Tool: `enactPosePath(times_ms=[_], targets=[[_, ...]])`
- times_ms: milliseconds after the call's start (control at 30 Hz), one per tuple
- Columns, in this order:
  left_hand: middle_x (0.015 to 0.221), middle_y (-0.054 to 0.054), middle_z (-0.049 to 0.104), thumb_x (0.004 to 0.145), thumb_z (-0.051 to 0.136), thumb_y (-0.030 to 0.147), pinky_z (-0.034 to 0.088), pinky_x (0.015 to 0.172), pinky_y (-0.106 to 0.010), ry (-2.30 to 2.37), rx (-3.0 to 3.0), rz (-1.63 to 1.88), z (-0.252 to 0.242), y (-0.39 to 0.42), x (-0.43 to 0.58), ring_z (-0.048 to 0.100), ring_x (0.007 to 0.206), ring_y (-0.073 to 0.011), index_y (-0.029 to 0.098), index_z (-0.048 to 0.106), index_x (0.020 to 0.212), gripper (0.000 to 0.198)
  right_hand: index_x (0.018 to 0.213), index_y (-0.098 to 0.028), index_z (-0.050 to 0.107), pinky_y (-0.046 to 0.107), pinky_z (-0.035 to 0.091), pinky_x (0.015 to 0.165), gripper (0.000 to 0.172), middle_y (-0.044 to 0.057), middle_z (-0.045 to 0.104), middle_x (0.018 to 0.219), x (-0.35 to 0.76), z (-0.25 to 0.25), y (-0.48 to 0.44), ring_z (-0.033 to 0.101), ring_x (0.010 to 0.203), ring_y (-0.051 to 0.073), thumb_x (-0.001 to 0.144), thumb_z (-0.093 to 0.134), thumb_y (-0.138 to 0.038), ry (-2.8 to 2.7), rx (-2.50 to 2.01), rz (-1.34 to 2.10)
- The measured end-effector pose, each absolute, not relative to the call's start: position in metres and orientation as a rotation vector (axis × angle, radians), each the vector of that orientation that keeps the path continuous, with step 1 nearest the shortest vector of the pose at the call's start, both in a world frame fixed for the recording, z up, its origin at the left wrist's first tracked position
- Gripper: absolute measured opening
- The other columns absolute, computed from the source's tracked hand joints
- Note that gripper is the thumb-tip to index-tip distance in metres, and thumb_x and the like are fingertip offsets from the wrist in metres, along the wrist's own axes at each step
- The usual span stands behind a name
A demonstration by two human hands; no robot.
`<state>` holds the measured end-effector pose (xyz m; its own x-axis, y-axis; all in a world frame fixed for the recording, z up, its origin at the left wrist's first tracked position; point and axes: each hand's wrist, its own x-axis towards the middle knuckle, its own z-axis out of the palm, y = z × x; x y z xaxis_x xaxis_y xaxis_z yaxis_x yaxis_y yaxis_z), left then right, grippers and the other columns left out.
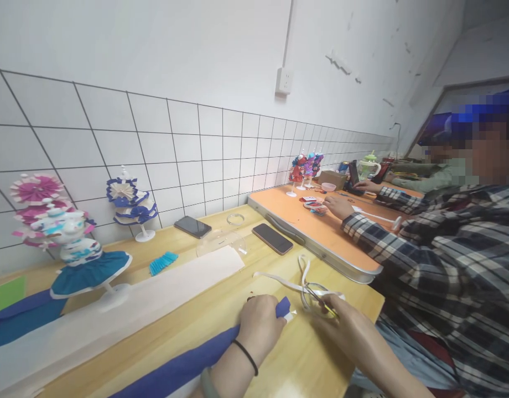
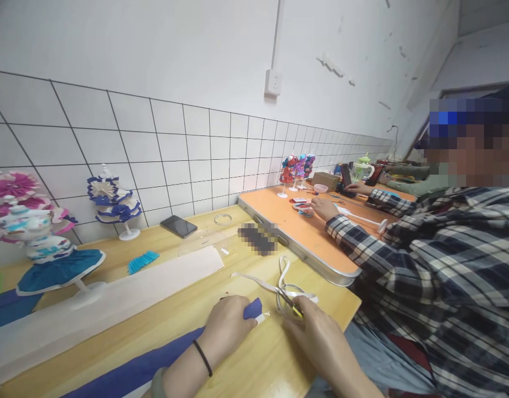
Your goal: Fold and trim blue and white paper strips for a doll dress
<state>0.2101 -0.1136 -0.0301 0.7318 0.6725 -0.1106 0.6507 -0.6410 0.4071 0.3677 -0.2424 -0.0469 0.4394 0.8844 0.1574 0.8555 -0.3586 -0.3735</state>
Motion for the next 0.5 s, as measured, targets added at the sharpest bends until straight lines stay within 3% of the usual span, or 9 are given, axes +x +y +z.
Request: enactPosePath(times_ms=[233, 500], targets=[[0.088, -0.008, 0.070, 0.068, 0.054, 0.028, 0.043, 0.069, -0.030, 1.042, 2.500, 0.084, -0.034, -0.114, 0.212, 0.063, 0.085, -0.0250, 0.021, 0.066, 0.079, 0.018, 0.085, -0.021, 0.057, 0.033, 0.046, 0.069, 0.025, 0.008, 0.065, 0.089, 0.364, -0.056, -0.248, 0.064, 0.082, 0.025, 0.090, 0.036, -0.033, -1.609, -2.337, 0.089], [0.086, -0.007, 0.070, 0.069, 0.055, 0.035, 0.042, 0.068, -0.030, 1.021, 2.488, 0.133, -0.035, -0.115, 0.210, 0.063, 0.085, -0.0254, 0.023, 0.066, 0.077, 0.018, 0.083, -0.020, 0.054, 0.027, 0.040, 0.051, 0.019, 0.005, 0.062, 0.081, 0.350, -0.039, -0.255, 0.065, 0.065, 0.022, 0.078, 0.041, -0.006, -1.925, -2.454, -0.196]])
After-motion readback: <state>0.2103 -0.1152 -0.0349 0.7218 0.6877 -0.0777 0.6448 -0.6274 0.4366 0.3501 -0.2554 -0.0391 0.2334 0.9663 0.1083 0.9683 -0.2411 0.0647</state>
